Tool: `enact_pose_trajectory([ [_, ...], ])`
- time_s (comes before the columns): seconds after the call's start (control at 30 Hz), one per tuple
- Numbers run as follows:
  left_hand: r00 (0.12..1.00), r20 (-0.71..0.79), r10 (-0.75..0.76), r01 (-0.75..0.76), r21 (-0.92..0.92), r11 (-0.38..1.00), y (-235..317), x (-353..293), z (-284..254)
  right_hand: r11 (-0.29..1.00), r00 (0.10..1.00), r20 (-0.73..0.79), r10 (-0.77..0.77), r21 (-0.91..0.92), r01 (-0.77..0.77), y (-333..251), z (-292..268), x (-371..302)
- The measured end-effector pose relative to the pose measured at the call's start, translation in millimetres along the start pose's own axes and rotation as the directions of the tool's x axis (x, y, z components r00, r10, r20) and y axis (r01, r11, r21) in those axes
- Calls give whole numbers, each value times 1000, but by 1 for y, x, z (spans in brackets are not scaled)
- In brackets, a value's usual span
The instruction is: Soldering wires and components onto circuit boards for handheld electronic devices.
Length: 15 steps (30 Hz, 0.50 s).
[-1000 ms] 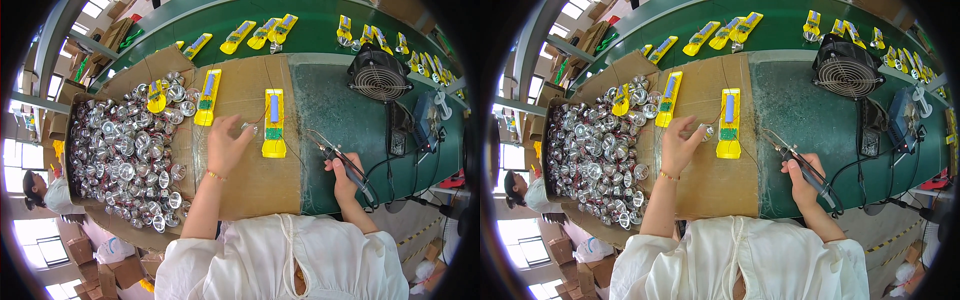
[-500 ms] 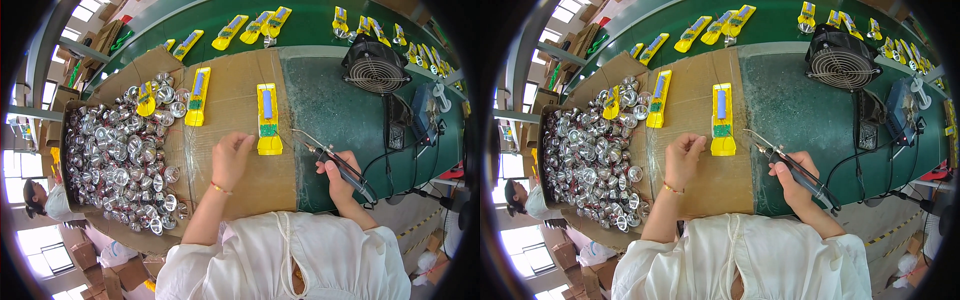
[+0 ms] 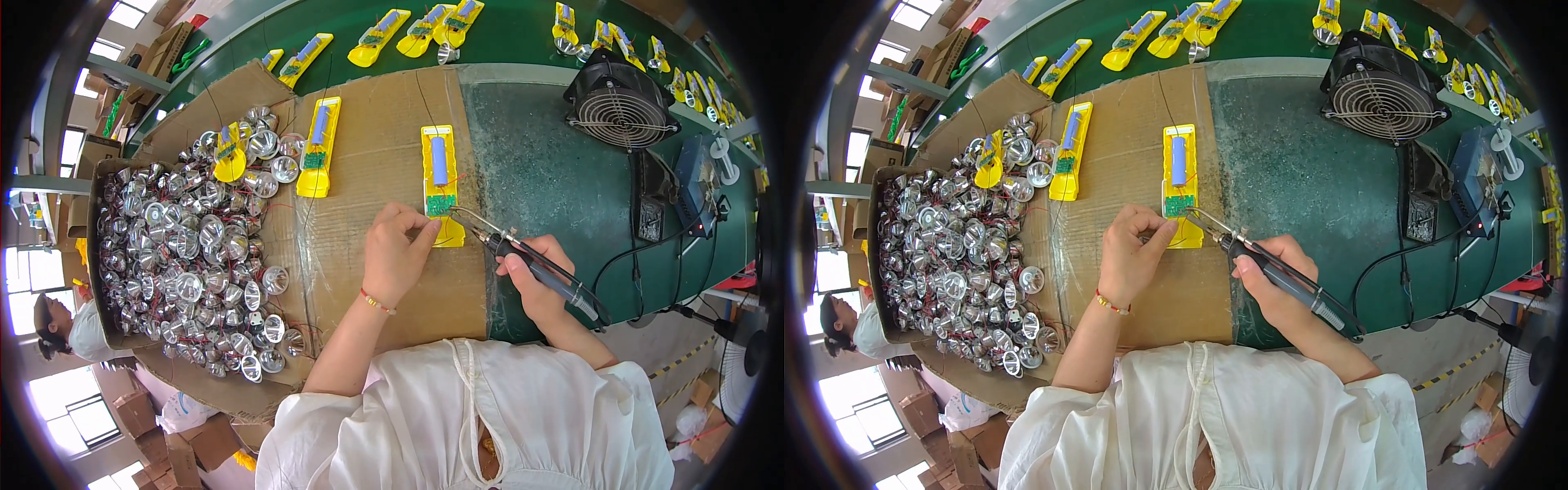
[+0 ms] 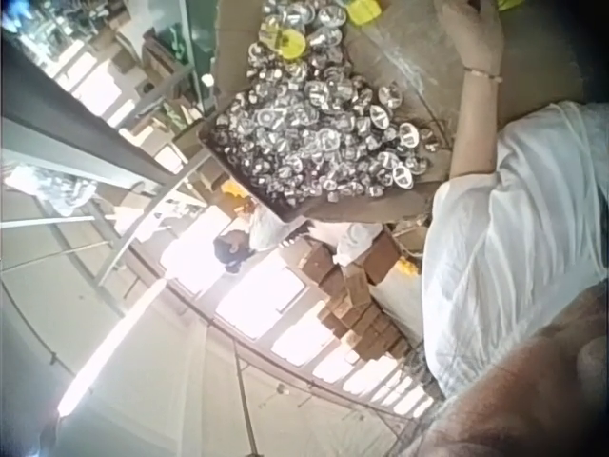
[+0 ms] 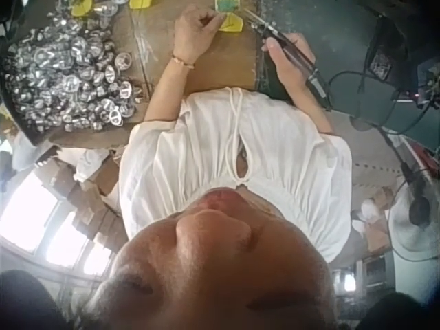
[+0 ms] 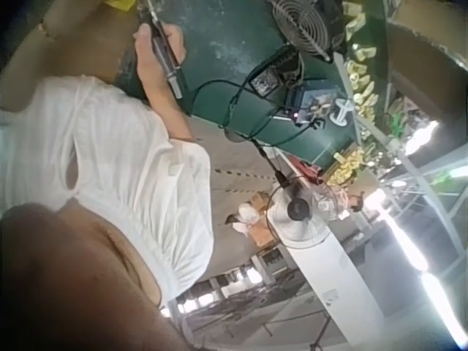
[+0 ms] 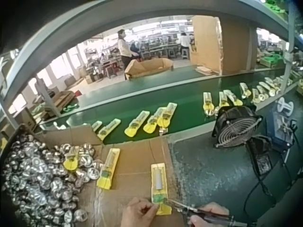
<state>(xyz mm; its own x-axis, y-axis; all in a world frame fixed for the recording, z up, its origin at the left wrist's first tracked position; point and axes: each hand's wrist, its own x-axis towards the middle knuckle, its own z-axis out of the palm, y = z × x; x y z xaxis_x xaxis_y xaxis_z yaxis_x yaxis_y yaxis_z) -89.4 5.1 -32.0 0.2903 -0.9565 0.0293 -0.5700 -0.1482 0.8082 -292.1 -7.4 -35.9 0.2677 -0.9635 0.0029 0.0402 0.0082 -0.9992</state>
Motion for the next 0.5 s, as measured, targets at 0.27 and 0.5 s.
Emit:
enact_pose_trajectory([
  [0.27,1000,12,-15,15,-43,999,1,3,-1,995,998,-50,-32,93,36,0,3,2],
  [0.5,999,23,-28,30,-56,998,-1,4,-1,997,993,-115,-37,65,45,-5,-4,-2],
])
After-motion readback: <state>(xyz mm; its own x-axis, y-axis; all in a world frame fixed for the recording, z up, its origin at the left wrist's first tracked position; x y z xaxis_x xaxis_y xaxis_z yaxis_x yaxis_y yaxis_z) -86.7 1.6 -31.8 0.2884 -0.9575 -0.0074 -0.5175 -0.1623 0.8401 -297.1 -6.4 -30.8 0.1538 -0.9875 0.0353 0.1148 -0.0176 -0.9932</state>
